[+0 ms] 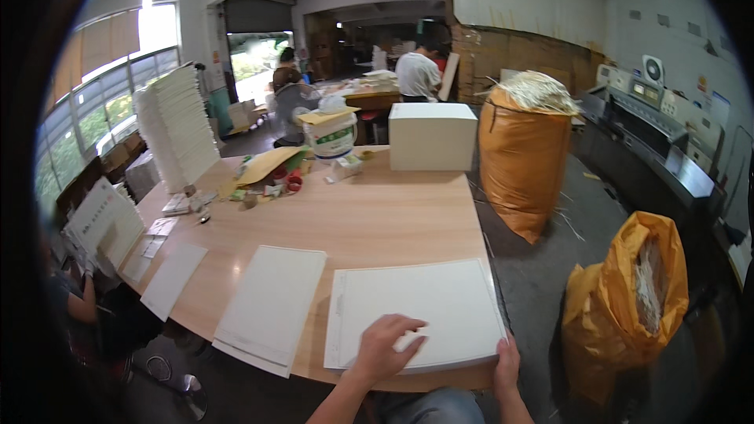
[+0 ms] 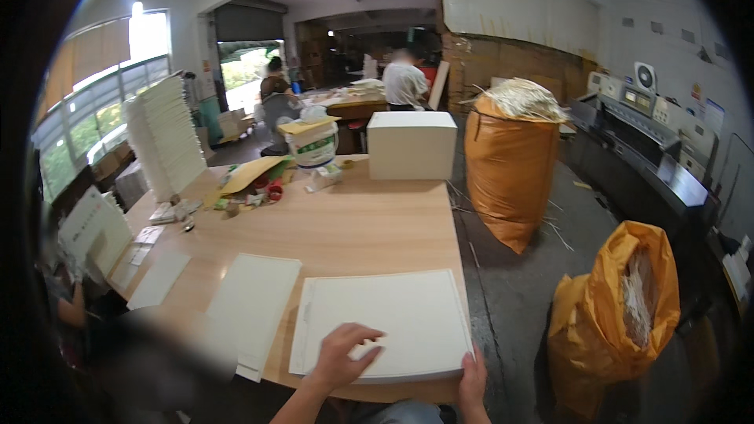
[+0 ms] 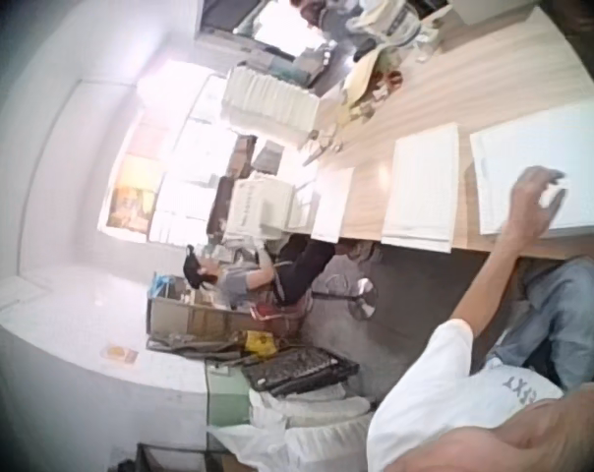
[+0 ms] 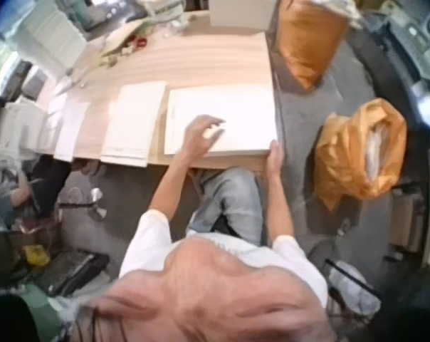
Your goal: The person repeatedly picks up stacks of white paper or booklets from a table, opens them to flip through the pages, and places them back down. This inspection cycle is performed multiple times in a workshop setting with other workers visible in the background.
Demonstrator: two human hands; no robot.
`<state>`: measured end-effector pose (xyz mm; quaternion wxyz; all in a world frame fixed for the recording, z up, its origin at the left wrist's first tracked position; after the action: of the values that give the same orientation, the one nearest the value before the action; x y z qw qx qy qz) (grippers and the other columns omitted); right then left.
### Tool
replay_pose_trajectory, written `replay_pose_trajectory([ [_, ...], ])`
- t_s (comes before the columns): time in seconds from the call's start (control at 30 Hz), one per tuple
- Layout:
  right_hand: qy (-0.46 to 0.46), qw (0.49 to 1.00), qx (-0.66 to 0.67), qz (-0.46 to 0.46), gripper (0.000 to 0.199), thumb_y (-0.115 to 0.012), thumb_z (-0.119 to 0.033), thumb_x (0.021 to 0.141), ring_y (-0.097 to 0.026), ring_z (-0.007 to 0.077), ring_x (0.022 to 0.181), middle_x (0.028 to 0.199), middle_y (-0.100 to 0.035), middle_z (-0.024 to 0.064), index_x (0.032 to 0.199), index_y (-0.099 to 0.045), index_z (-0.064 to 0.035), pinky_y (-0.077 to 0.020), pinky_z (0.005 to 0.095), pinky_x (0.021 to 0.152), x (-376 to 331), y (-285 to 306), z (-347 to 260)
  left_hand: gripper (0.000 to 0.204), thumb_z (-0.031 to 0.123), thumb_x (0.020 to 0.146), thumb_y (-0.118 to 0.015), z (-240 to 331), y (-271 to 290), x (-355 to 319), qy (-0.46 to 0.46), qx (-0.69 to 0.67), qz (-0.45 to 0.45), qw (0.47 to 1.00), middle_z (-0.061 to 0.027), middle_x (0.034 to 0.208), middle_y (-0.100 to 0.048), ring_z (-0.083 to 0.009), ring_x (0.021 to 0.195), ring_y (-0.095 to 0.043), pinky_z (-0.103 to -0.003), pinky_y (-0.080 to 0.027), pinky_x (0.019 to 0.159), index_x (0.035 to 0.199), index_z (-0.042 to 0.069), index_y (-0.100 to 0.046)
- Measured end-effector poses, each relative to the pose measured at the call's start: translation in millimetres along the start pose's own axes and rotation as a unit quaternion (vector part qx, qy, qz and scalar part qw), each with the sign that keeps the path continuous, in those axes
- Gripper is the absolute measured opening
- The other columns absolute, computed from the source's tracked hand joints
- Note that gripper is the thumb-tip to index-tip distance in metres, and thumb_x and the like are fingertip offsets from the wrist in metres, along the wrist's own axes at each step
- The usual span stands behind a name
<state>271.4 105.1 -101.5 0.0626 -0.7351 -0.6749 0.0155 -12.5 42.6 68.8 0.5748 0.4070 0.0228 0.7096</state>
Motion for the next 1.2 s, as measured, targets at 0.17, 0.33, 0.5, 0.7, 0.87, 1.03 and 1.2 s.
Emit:
replay_pose_trajectory([
  [0.17, 0.057, 0.994, -0.092, 0.007, 0.052, -0.056, -0.033, 0.11, -0.061, 0.0256, 0.123, 0.137, -0.066, 0.0179, 0.145, -0.056, 0.0054, -0.0472, 0.0369, 0.107, 2, 10, -6, 0.014, 0.019, 0.093, -0.077, -16, -76, 5, -0.007, 0.033, -0.183, 0.982, -0.0067, 0.091, -0.069, -0.0249, 0.084, -0.069, -0.038, -0.057, 0.073, 0.105, 0.012, -0.078],
  [0.33, 0.091, 0.953, -0.289, -0.003, 0.042, -0.072, -0.041, 0.101, -0.068, 0.0317, 0.079, 0.087, -0.07, 0.0159, 0.096, -0.062, 0.0003, -0.0554, 0.0428, 0.075, -3, 30, -53, 0.015, 0.014, 0.09, -0.077, -18, -73, 4, 0.037, 0.009, -0.181, 0.983, -0.0078, 0.093, -0.07, -0.0286, 0.089, -0.07, -0.04, -0.058, 0.077, 0.105, 0.012, -0.077],
  [0.5, 0.101, 0.834, -0.528, -0.127, 0.049, -0.069, -0.043, 0.102, -0.065, 0.0461, 0.076, 0.076, -0.067, 0.0221, 0.08, -0.058, 0.0001, -0.0494, 0.0543, 0.067, 9, 1, -105, 0.028, 0.005, 0.083, -0.079, -30, -61, 0, -0.007, -0.029, -0.111, 0.993, -0.0109, 0.114, -0.071, -0.0327, 0.105, -0.068, -0.041, -0.06, 0.085, 0.111, 0.012, -0.077],
  [0.7, 0.151, 0.929, -0.337, -0.019, 0.041, -0.074, -0.033, 0.099, -0.058, 0.0233, 0.059, 0.07, -0.058, 0.0151, 0.083, -0.052, -0.0015, -0.0478, 0.0409, 0.059, 5, -28, -135, 0.026, 0.001, 0.087, -0.075, -14, -70, 6, -0.003, -0.076, -0.127, 0.989, -0.0126, 0.12, -0.07, -0.0323, 0.105, -0.069, -0.041, -0.058, 0.089, 0.112, 0.006, -0.075],
  [0.87, -0.042, 0.993, -0.058, -0.093, 0.036, -0.066, -0.026, 0.104, -0.058, 0.0124, 0.059, 0.066, -0.055, 0.0066, 0.08, -0.051, -0.005, -0.0451, 0.0324, 0.054, 21, -39, -128, 0.039, 0.019, 0.083, -0.088, -12, -64, 7, -0.043, -0.04, -0.127, 0.99, -0.0114, 0.126, -0.07, -0.0319, 0.113, -0.069, -0.042, -0.058, 0.094, 0.118, 0.009, -0.076],
  [1.03, -0.089, 0.992, 0.026, -0.091, 0.035, -0.061, -0.025, 0.107, -0.059, 0.0083, 0.054, 0.063, -0.053, -0.0023, 0.076, -0.054, -0.0114, -0.0404, 0.0232, 0.048, 26, -41, -129, 0.061, 0.033, 0.071, -0.098, -7, -62, 12, -0.048, -0.082, -0.151, 0.984, -0.0118, 0.126, -0.07, -0.0307, 0.115, -0.069, -0.042, -0.057, 0.097, 0.124, 0.011, -0.076],
  [1.2, -0.095, 0.989, 0.046, -0.1, 0.035, -0.062, -0.027, 0.107, -0.06, 0.0095, 0.055, 0.063, -0.055, -0.0014, 0.076, -0.055, -0.0114, -0.0403, 0.0229, 0.049, 26, -43, -127, 0.064, 0.022, 0.071, -0.098, -26, -65, 6, 0.02, -0.134, -0.172, 0.976, -0.0116, 0.129, -0.069, -0.0269, 0.119, -0.067, -0.039, -0.053, 0.102, 0.129, 0.007, -0.074],
])
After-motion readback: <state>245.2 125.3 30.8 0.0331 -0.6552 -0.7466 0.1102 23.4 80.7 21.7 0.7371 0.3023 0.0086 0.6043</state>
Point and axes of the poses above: each hand's wrist, its own x-axis towards the middle knuckle, its own y-axis out of the back of the hand, z = x × y, the point moved 8 cm from there along x, towards the middle knuckle
